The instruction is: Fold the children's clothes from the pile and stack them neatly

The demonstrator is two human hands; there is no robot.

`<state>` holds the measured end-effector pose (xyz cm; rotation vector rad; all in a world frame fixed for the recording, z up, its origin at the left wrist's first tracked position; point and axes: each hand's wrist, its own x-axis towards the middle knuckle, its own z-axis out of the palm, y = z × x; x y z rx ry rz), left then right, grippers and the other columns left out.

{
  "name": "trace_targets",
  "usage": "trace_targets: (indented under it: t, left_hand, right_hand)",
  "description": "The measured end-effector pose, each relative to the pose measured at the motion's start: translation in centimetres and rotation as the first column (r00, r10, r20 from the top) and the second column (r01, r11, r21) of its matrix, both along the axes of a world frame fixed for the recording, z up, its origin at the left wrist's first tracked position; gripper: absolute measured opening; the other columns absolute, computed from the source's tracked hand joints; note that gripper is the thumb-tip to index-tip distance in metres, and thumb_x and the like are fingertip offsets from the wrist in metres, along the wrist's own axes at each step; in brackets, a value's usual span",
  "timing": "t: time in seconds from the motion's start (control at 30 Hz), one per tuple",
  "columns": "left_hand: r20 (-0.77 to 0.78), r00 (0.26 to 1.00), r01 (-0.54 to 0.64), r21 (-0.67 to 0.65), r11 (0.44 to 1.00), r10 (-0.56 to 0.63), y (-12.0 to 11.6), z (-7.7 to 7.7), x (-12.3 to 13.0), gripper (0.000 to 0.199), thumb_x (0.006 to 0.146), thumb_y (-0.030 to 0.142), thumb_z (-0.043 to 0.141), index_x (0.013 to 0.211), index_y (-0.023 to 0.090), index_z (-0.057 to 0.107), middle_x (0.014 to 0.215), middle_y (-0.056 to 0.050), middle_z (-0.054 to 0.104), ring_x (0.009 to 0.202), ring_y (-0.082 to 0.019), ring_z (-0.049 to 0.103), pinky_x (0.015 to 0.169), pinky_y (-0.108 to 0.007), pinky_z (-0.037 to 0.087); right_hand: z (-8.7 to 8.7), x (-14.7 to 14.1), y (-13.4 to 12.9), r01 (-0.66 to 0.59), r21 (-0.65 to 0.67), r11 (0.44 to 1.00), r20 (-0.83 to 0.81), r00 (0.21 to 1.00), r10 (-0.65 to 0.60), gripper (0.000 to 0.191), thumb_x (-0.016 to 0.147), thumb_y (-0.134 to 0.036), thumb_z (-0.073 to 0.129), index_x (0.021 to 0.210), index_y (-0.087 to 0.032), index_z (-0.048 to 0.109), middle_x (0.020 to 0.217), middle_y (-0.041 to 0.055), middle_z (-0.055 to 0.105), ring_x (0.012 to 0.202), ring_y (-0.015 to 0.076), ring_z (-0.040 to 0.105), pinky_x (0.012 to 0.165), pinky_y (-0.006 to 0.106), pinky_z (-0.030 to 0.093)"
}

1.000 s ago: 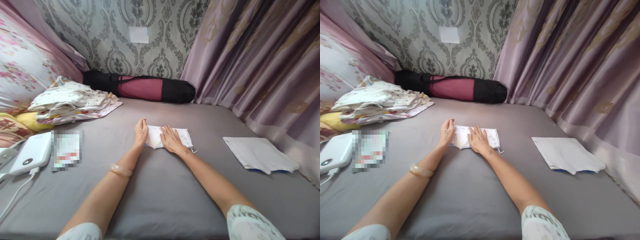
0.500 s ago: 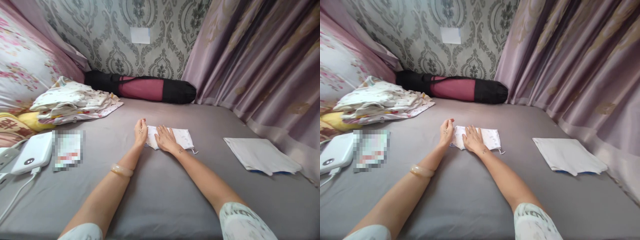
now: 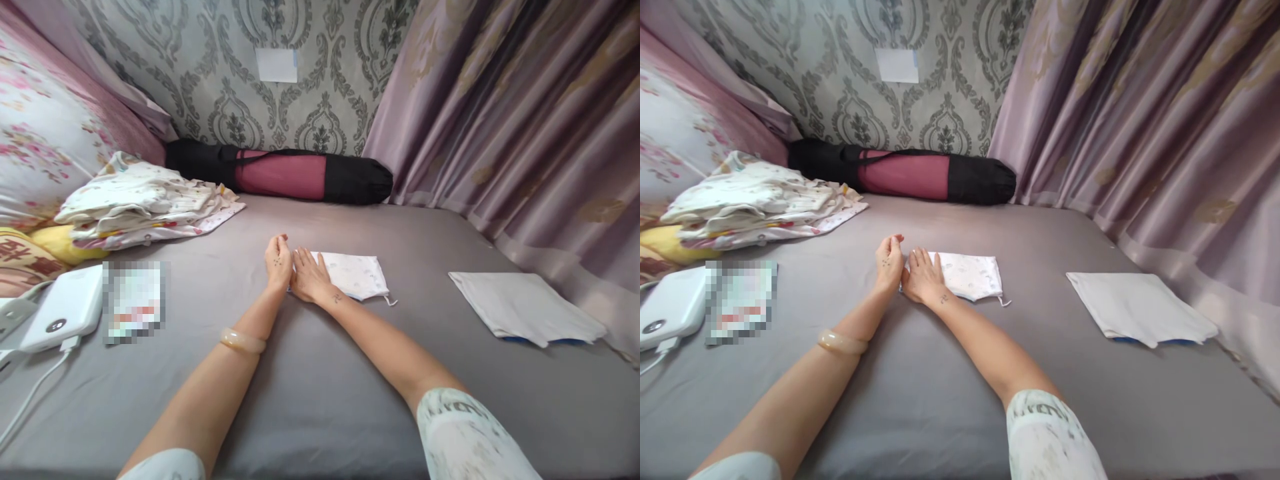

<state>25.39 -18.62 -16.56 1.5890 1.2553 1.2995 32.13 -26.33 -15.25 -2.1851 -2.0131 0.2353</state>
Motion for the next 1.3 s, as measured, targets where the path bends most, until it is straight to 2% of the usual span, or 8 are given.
trace_targets:
  t: [0.37, 0.53, 0.7, 0.83, 0.9, 0.97, 1.17, 1.3]
  left_hand:
    - [0.010, 1.000, 0.008, 0.028, 1.000, -0.008, -0.1, 0.0, 0.1, 0.033, 0.093, 0.032, 0.034, 0.098, 0.018, 0.063, 0.109, -0.011, 0.069, 0.107, -0.021, 0.063, 0.096, -0.034, 0.046]
    - [-0.159, 0.986, 0.055, 0.068, 0.996, -0.044, -0.6, 0.2, 0.2, 0.034, 0.093, 0.030, 0.035, 0.107, 0.015, 0.062, 0.113, -0.013, 0.068, 0.107, -0.022, 0.063, 0.094, -0.035, 0.047]
    - [-0.499, 0.857, 0.227, 0.137, 0.964, -0.131, -1.9, 0.0, 0.5, 0.040, 0.090, 0.029, 0.046, 0.126, 0.012, 0.053, 0.126, -0.016, 0.062, 0.117, -0.026, 0.058, 0.103, -0.040, 0.041]
    - [-0.739, 0.644, 0.465, 0.173, 0.868, -0.198, -3.1, -0.2, 0.7, 0.047, 0.095, 0.035, 0.041, 0.137, 0.015, 0.044, 0.143, -0.014, 0.049, 0.137, -0.027, 0.038, 0.115, -0.049, 0.023]
    - [-0.821, 0.523, 0.533, 0.106, 0.840, -0.228, -3.5, -0.4, 0.7, 0.046, 0.096, 0.037, 0.038, 0.137, 0.016, 0.045, 0.146, -0.014, 0.047, 0.139, -0.028, 0.035, 0.115, -0.052, 0.020]
    - [-0.862, 0.448, 0.556, 0.060, 0.829, -0.238, -3.6, -0.4, 0.6, 0.045, 0.097, 0.037, 0.034, 0.135, 0.017, 0.047, 0.146, -0.013, 0.046, 0.140, -0.028, 0.034, 0.114, -0.053, 0.021]
    - [-0.854, 0.441, 0.555, 0.020, 0.832, -0.274, -2.4, -1.2, 0.6, 0.044, 0.098, 0.033, 0.029, 0.135, 0.018, 0.047, 0.148, -0.012, 0.044, 0.141, -0.027, 0.032, 0.114, -0.051, 0.024]
    - [-0.822, 0.488, 0.544, 0.025, 0.839, -0.292, -1.0, -1.2, -0.1, 0.049, 0.091, 0.033, 0.042, 0.135, 0.012, 0.047, 0.144, -0.018, 0.046, 0.135, -0.028, 0.041, 0.109, -0.042, 0.034]
  right_hand:
    - [0.6, 0.8, -0.5, -0.001, 0.030, 1.000, -0.092, 0.996, 0.003, 0.059, 0.100, -0.038, 0.018, 0.151, -0.009, 0.026, 0.159, 0.0134, 0.020, 0.147, 0.0244, 0.014, 0.117, 0.051, 0.008]
    - [0.9, 4.2, -3.5, 0.103, 0.097, 0.990, -0.004, 0.995, -0.103, 0.057, 0.100, -0.037, 0.024, 0.150, -0.011, 0.030, 0.158, 0.0140, 0.022, 0.147, 0.0269, 0.014, 0.117, 0.052, 0.003]
    - [0.4, 8.4, -7.0, 0.212, 0.026, 0.977, 0.074, 0.974, -0.213, 0.057, 0.100, -0.039, 0.021, 0.150, -0.012, 0.030, 0.158, 0.0138, 0.022, 0.147, 0.0276, 0.014, 0.117, 0.051, 0.007]
    - [0.0, 9.4, -8.1, 0.210, -0.006, 0.978, 0.075, 0.975, -0.209, 0.058, 0.100, -0.040, 0.019, 0.151, -0.014, 0.029, 0.157, 0.0126, 0.025, 0.146, 0.0258, 0.018, 0.117, 0.048, 0.010]
    - [0.0, 9.5, -8.0, 0.204, -0.011, 0.979, 0.065, 0.977, -0.203, 0.058, 0.100, -0.041, 0.020, 0.151, -0.014, 0.028, 0.157, 0.0130, 0.026, 0.145, 0.0260, 0.020, 0.117, 0.047, 0.011]
    - [0.0, 9.8, -8.0, 0.190, -0.018, 0.982, 0.047, 0.981, -0.189, 0.058, 0.100, -0.042, 0.022, 0.151, -0.015, 0.029, 0.157, 0.0132, 0.027, 0.145, 0.0263, 0.021, 0.117, 0.047, 0.011]
    - [0.0, 12.4, -9.7, 0.174, 0.060, 0.983, -0.004, 0.985, -0.174, 0.050, 0.099, -0.033, 0.032, 0.144, -0.014, 0.042, 0.152, 0.0141, 0.037, 0.142, 0.0245, 0.029, 0.115, 0.041, 0.022]
    - [0.0, 15.4, -11.7, 0.244, 0.190, 0.951, -0.071, 0.969, -0.235, 0.044, 0.095, -0.025, 0.041, 0.137, -0.017, 0.050, 0.145, 0.0106, 0.046, 0.129, 0.0195, 0.046, 0.107, 0.030, 0.034]
